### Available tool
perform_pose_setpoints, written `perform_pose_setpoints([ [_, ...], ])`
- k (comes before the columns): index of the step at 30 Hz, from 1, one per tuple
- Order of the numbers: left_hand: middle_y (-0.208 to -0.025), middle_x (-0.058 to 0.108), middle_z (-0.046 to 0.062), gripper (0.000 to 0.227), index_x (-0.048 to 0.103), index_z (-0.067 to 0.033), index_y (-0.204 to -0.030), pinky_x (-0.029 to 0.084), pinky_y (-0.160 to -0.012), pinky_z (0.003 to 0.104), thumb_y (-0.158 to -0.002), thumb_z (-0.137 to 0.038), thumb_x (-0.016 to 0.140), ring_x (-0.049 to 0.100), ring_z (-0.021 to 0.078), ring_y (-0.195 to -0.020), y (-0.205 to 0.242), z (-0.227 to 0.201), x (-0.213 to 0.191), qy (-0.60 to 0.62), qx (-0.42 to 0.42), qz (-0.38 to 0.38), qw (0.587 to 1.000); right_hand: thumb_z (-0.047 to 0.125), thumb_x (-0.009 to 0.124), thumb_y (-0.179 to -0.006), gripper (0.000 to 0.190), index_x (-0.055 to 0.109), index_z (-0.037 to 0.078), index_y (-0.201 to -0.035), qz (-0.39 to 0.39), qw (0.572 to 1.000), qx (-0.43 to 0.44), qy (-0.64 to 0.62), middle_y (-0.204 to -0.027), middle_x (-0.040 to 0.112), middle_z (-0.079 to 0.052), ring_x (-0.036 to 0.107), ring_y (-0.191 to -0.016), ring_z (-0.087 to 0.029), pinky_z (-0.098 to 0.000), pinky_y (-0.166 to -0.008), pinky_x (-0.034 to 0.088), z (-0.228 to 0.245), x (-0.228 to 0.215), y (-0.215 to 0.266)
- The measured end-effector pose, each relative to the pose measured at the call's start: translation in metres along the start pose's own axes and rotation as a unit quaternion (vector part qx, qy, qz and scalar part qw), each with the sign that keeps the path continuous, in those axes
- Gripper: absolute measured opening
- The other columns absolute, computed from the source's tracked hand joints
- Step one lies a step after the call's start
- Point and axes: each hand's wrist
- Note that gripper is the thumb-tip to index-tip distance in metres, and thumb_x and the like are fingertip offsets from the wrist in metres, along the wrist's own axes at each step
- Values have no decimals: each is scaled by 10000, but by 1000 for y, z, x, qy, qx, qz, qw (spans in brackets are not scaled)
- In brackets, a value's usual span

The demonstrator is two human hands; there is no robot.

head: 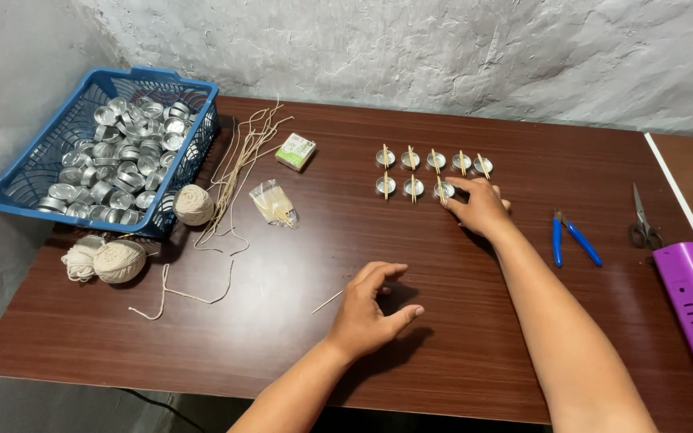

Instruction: Assembling candle wicks into metal wick holders and crimping them using pliers.

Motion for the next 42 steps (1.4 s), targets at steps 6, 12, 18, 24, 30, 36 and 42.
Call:
perform_pose_setpoints([
  [6, -1075, 703, 97, 584, 712, -75, -1206, 627, -797, 374, -669, -135, 931, 718, 289, -1006, 0, 1, -1, -6, 2, -1, 1000, 406, 822, -834, 578, 669, 364, -1390, 16, 1000, -6, -10, -1330, 640, -118, 593, -1227, -399, -482, -978, 469, -15, 5, -10],
  [12, -1068, 703, 101, 578, 712, -71, -1201, 626, -776, 371, -667, -129, 926, 718, 294, -989, 0, 0, 0, -7, 10, -2, 1000, 414, 831, -817, 531, 709, 342, -1329, 6, 1000, -12, -18, -1244, 693, -58, 635, -1175, -365, -471, -953, 500, -19, 3, -8],
  [18, -1161, 680, 52, 530, 683, -96, -1214, 586, -803, 283, -749, -263, 877, 670, 175, -1065, 1, 5, 0, -42, 31, 15, 999, 508, 703, -879, 480, 654, 402, -1345, 58, 996, 66, -7, -1450, 565, 8, 435, -1385, -293, -522, -1085, 300, -6, 5, -14],
  [24, -1064, 703, 94, 356, 687, -67, -1149, 578, -811, 290, -827, -148, 814, 696, 207, -980, -1, 1, -5, -47, 100, -40, 993, 438, 703, -890, 558, 596, 341, -1429, 74, 995, 67, -2, -1425, 622, 59, 493, -1392, -261, -479, -1109, 271, 8, -16, -3],
  [30, -939, 729, 92, 254, 760, -67, -1097, 574, -688, 307, -848, -17, 765, 685, 186, -804, -15, 20, -42, 30, -6, -217, 976, 408, 681, -935, 503, 621, 343, -1430, 5, 995, -5, 98, -1349, 644, 3, 594, -1258, -317, -537, -1000, 460, -38, -31, 26],
  [36, -939, 753, 119, 320, 764, -108, -1121, 599, -761, 422, -815, -197, 798, 725, 313, -870, -4, -25, -103, -298, -87, 23, 950, 361, 690, -920, 426, 677, 271, -1336, 21, 992, -75, 99, -1292, 671, 14, 590, -1224, -246, -430, -1001, 451, -1, -44, 126],
  [42, -976, 711, 76, 245, 787, -148, -1097, 613, -795, 400, -877, -247, 742, 698, 278, -931, 19, 4, -100, -477, -71, 140, 865, 331, 636, -961, 324, 704, 247, -1266, 81, 975, -195, 66, -1211, 692, 36, 606, -1180, -198, -382, -973, 450, 39, -15, 164],
])
Point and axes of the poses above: each hand's wrist, its own y-axis away from the middle knuckle, its own x-axis out of the palm, z = x × y
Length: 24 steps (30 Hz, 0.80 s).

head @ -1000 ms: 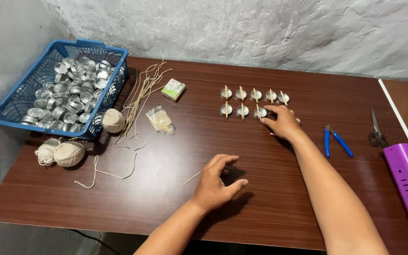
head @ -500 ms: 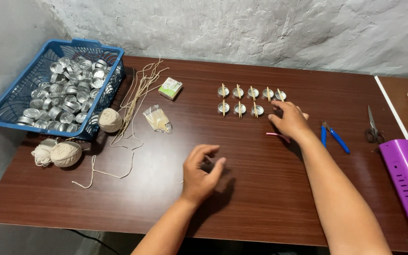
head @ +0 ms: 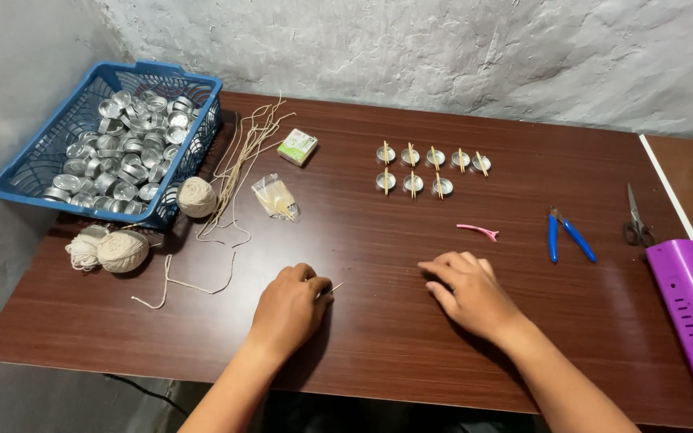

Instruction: Assembling candle wicks into metal wick holders and crimping them using pliers.

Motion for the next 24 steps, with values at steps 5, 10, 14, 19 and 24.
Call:
perform_pose_setpoints([
  [5, -826, 634, 92, 145, 723, -102, -846, 525, -635, 430, -915, -187, 629, 619, 313, -747, 2, 13, 37, -8, 53, -81, 995, 294, 623, -967, 344, 685, 214, -1296, -37, 996, -70, 40, -1170, 644, 20, 601, -1064, -216, -410, -878, 466, 9, 24, -2],
  [10, -754, 545, 102, 179, 602, -107, -776, 410, -479, 490, -944, -145, 552, 531, 355, -631, 6, 14, 54, -91, 105, -158, 978, 228, 666, -934, 316, 719, 195, -1244, -104, 986, -112, 60, -1126, 635, 21, 608, -950, -237, -431, -764, 487, 17, 29, 7],
  [14, -811, 584, 97, 77, 576, -105, -866, 421, -594, 455, -927, -136, 540, 545, 335, -707, 14, 7, 42, -10, 108, -179, 978, 197, 689, -906, 249, 734, 179, -1151, -126, 980, -139, 61, -1088, 645, 7, 605, -917, -247, -433, -745, 483, 22, 29, 27],
  [19, -870, 735, 56, 86, 616, -93, -968, 519, -762, 370, -993, -144, 552, 679, 262, -803, 24, -1, 22, 263, 48, -156, 951, 203, 684, -921, 200, 730, 152, -1109, -117, 977, -171, 39, -1014, 651, -18, 601, -868, -256, -408, -687, 466, 42, 23, 70],
  [24, -1001, 820, 69, 326, 734, -89, -1225, 594, -940, 240, -901, -115, 711, 782, 117, -977, 22, -7, 10, 532, -146, -65, 831, 291, 678, -940, 254, 720, 114, -1118, -118, 978, -170, 15, -1041, 651, -26, 611, -917, -227, -379, -767, 498, 47, 35, 112],
])
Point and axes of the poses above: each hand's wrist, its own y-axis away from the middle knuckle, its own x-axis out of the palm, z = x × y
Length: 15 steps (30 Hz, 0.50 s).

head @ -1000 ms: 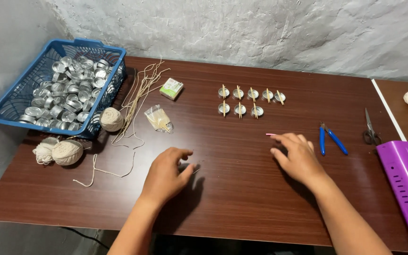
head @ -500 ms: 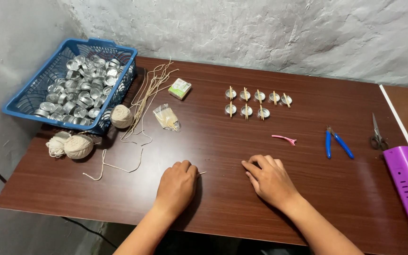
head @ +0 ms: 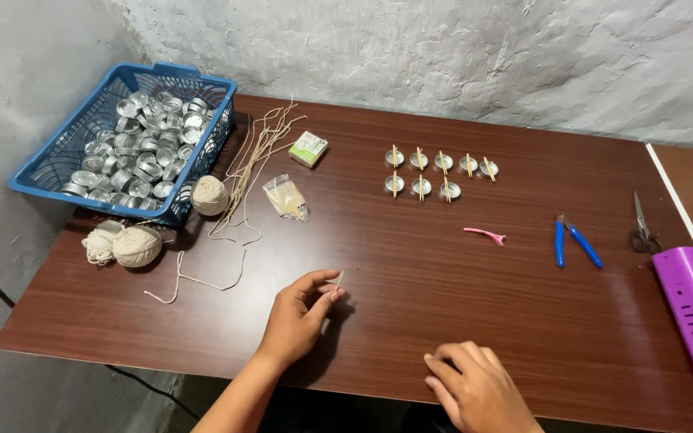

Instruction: Assembling candle wicks into metal wick holders and crimping them using pliers.

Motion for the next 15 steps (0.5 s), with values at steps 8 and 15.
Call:
perform_pose_setpoints([
  [8, -969, 858, 42, 251, 823, -100, -1053, 648, -851, 229, -802, -106, 826, 803, 94, -866, 7, 21, 13, -45, 80, -14, 996, 283, 803, -852, 276, 731, 211, -1109, -65, 997, 32, 22, -982, 676, 53, 639, -824, -158, -355, -682, 528, 34, 16, 31],
  [15, -912, 843, 21, 120, 821, -103, -935, 634, -794, 241, -821, -132, 798, 797, 114, -825, 16, 19, 16, -79, 154, -42, 984, 166, 749, -867, 78, 721, 179, -796, -155, 987, 23, -21, -782, 655, 52, 600, -661, -121, -274, -612, 475, 52, 4, 13],
])
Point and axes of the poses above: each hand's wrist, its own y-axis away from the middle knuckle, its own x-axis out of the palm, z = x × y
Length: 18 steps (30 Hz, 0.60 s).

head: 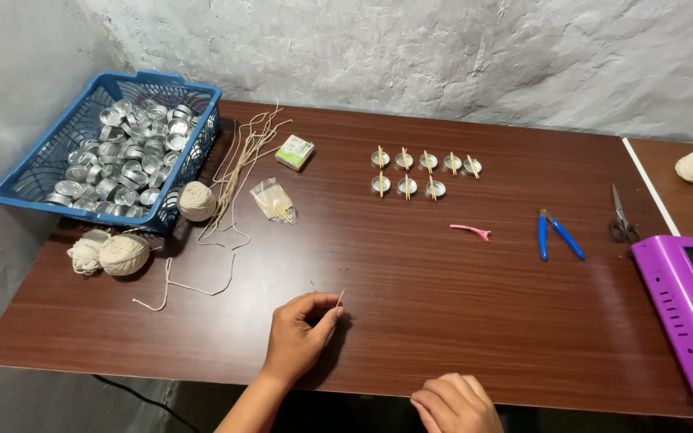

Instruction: Assembling candle wicks into metal wick holders and crimping them using pliers.

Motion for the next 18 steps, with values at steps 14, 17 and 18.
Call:
perform_pose_setpoints([
  [14, -913, 823, 30, 117, 801, -97, -949, 621, -805, 261, -837, -103, 768, 778, 137, -835, 5, -2, -1, -28, 69, -4, 997, 238, 493, -1027, 200, 664, 140, -998, 249, 920, 288, 96, -1391, 567, -30, 520, -1217, -342, -541, -1021, 399, -136, 40, -193],
  [17, -906, 819, 28, 128, 799, -103, -953, 620, -798, 262, -827, -99, 779, 775, 138, -825, 5, -1, -1, -33, 88, -2, 996, 270, 558, -1009, 160, 669, 156, -999, 240, 939, 241, 41, -1114, 707, -13, 593, -1103, -274, -462, -921, 473, -123, 39, -156],
  [18, -893, 817, 20, 130, 799, -113, -949, 618, -788, 263, -819, -105, 793, 773, 137, -811, 5, -2, -1, -40, 97, 3, 995, 267, 583, -997, 153, 680, 149, -996, 239, 945, 225, -12, -1078, 697, -14, 626, -1049, -236, -443, -899, 495, -117, 35, -142],
])
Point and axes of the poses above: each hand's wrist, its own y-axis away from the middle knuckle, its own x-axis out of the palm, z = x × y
